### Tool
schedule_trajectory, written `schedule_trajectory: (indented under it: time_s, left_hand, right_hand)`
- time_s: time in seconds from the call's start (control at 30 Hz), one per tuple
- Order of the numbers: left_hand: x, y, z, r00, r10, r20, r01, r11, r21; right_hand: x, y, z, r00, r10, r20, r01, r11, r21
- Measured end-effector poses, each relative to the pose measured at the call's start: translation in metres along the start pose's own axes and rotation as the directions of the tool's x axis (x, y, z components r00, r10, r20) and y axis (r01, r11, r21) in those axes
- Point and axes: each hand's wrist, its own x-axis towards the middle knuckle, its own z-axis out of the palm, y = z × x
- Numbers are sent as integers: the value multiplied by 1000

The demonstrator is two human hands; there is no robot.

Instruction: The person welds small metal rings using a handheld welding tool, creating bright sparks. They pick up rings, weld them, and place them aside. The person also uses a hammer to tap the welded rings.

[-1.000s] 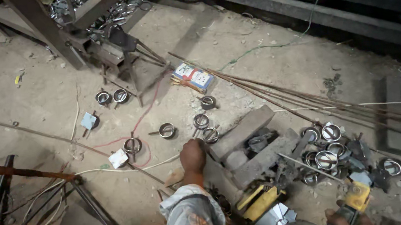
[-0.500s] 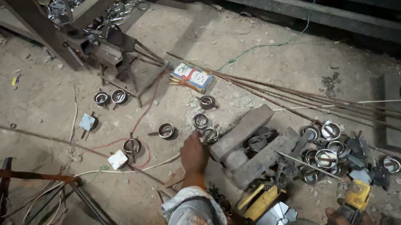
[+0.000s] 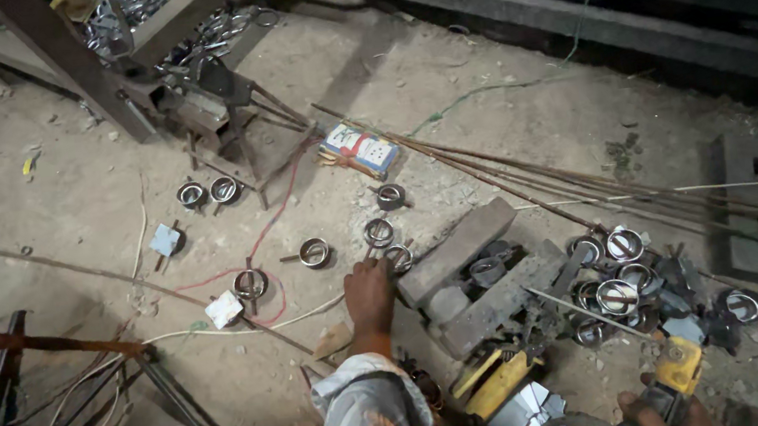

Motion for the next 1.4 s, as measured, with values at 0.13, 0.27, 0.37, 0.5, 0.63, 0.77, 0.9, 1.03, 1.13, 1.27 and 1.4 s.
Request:
schedule_trajectory:
  time_s: [0.13,0.27,0.37,0.5,0.63,0.77,0.9,1.03,1.13,1.27,1.4]
  left_hand:
    - [-4,-1,-13,992,11,-126,-22,996,-84]
    - [-9,3,-46,939,70,-336,-140,972,-187]
    - [-10,15,-74,943,137,-303,-189,971,-148]
    - [-16,37,-100,916,297,-270,-351,919,-180]
    - [-39,56,-99,857,443,-262,-503,831,-239]
    - [-59,75,-80,829,553,-84,-559,812,-170]
    - [-73,78,-63,844,535,-20,-530,829,-180]
    - [-73,78,-60,852,519,-67,-517,816,-257]
    - [-69,77,-63,920,386,62,-346,878,-331]
    - [-76,76,-70,940,323,-110,-338,837,-431]
    - [-82,74,-81,962,265,-65,-262,830,-492]
  right_hand:
    - [-8,-13,-2,999,33,-3,-33,999,5]
    - [-40,-47,25,974,-59,-218,111,965,236]
    - [-60,-86,24,961,-8,-278,62,981,184]
    - [-82,-144,11,964,-31,-264,109,952,287]
    - [-112,-187,8,981,5,-192,135,691,710]
    - [-127,-208,-7,980,36,-193,109,718,687]
    - [-130,-212,-8,980,20,-199,130,694,709]
    - [-126,-207,-5,976,50,-211,97,771,629]
    - [-124,-202,-3,979,46,-200,91,775,626]
    - [-126,-200,-2,979,-9,-206,132,793,594]
    - [-127,-203,-2,978,6,-209,118,807,579]
